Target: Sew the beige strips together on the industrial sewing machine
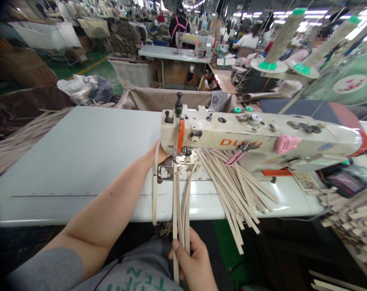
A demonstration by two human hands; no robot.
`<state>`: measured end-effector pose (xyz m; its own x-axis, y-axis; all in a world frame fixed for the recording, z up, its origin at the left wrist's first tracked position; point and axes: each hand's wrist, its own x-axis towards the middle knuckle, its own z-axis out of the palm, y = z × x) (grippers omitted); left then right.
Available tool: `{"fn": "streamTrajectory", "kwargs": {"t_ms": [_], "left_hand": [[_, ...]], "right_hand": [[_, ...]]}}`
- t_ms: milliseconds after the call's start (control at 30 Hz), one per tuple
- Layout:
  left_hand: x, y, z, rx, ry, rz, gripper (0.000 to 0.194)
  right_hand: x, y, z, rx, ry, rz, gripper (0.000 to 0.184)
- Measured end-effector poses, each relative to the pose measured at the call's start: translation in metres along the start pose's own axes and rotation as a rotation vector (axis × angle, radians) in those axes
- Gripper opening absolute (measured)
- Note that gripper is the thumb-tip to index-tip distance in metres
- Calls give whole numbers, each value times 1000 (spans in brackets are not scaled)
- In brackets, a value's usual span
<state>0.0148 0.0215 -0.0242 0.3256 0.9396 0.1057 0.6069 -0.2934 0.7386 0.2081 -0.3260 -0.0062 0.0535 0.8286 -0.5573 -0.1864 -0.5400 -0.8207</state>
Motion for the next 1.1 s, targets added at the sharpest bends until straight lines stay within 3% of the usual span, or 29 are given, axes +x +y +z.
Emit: {"fn": "streamTrajectory", "kwargs": {"t_ms": [467, 1100], "left_hand": [[-16, 28, -2, -53, 137, -118, 47], [-15, 26, 1, -51, 146, -123, 33]], "right_hand": [[6, -15, 16, 53, 39, -15, 73], [9, -15, 18, 62, 37, -2, 78]]}}
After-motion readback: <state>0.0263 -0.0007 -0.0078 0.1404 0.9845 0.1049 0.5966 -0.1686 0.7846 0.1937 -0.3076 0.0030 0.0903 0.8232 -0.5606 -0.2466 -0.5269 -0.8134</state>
